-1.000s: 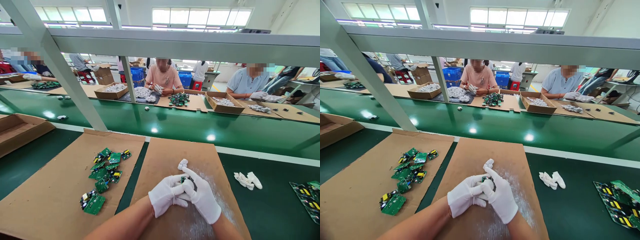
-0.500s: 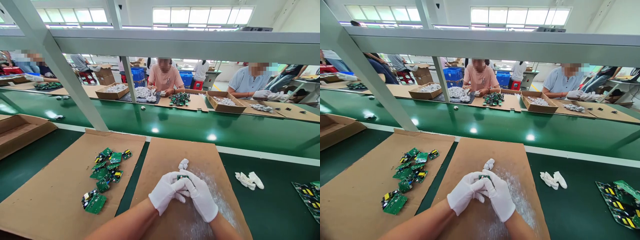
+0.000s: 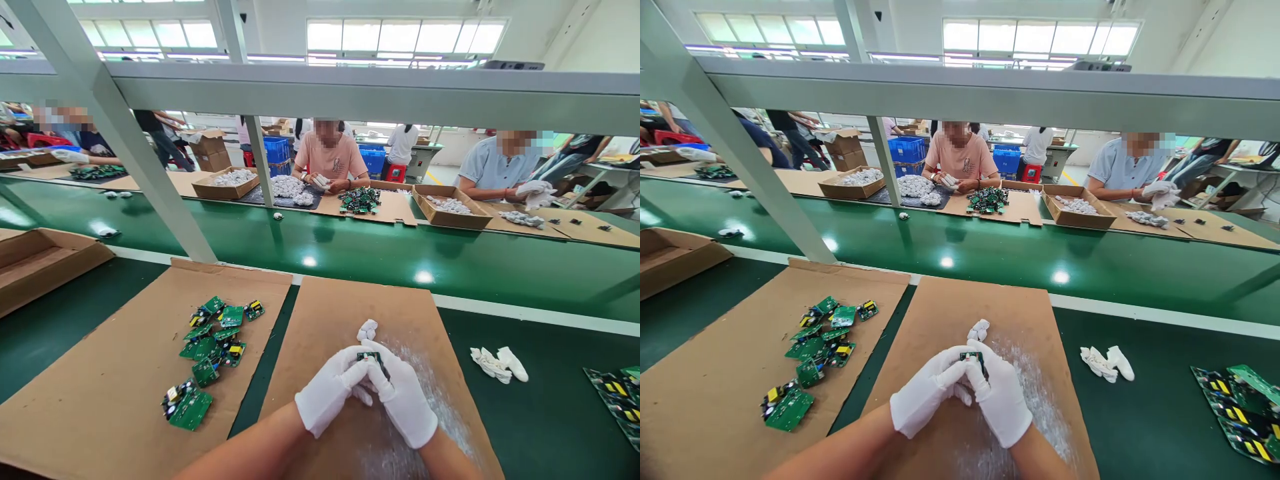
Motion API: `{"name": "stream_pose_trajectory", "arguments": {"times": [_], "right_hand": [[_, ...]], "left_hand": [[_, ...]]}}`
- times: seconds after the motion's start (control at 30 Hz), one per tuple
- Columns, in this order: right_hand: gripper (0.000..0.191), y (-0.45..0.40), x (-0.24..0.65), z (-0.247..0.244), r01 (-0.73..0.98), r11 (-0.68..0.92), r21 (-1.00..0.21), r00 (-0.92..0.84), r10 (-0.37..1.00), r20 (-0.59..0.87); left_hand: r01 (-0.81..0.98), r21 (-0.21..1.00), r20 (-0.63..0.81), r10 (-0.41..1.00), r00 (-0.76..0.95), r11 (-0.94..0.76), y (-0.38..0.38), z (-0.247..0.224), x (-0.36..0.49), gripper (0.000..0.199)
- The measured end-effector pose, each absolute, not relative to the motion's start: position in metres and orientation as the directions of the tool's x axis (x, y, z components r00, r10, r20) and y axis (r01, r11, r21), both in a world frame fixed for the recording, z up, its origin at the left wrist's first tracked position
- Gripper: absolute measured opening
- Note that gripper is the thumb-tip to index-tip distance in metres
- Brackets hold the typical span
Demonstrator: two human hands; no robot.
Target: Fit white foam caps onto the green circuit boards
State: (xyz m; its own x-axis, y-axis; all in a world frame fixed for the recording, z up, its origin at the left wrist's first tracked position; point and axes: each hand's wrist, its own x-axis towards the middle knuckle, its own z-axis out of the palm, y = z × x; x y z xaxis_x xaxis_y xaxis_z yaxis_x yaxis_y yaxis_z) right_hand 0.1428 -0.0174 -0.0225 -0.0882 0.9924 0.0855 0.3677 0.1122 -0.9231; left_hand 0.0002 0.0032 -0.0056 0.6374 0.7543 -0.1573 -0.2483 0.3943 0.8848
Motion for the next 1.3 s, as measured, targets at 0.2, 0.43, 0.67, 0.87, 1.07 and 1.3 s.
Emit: {"name": "stream_pose_trajectory", "arguments": {"times": [0.2, 0.43, 0.67, 0.87, 1.07, 1.3], "right_hand": [[0.046, -0.016, 0.146, -0.019, 0.103, 0.014, -0.995, -0.150, 0.989, -0.002], [0.041, -0.018, 0.139, -0.021, 0.196, 0.018, -0.981, -0.100, 0.995, -0.001], [0.045, -0.016, 0.144, -0.024, 0.168, 0.077, -0.983, -0.103, 0.993, 0.060], [0.044, -0.018, 0.143, -0.020, 0.376, 0.101, -0.921, -0.146, 0.988, 0.049], [0.042, -0.015, 0.146, -0.016, 0.186, 0.097, -0.978, -0.276, 0.960, 0.043], [0.040, -0.019, 0.148, -0.010, 0.241, 0.102, -0.965, -0.233, 0.972, 0.045]], "left_hand": [[-0.275, 0.872, -0.171, 0.778, 0.604, 0.405, 0.004, -0.007, 0.000, 0.026], [-0.215, 0.908, -0.206, 0.830, 0.519, 0.360, 0.004, -0.008, 0.002, 0.028], [-0.371, 0.685, -0.264, 0.688, 0.676, 0.627, 0.007, -0.004, 0.000, 0.029], [-0.350, 0.776, -0.219, 0.744, 0.631, 0.525, 0.003, -0.004, -0.001, 0.024], [-0.288, 0.830, -0.234, 0.767, 0.598, 0.478, 0.003, -0.006, -0.001, 0.022], [-0.234, 0.876, -0.213, 0.774, 0.596, 0.421, 0.004, -0.004, -0.001, 0.032]]}}
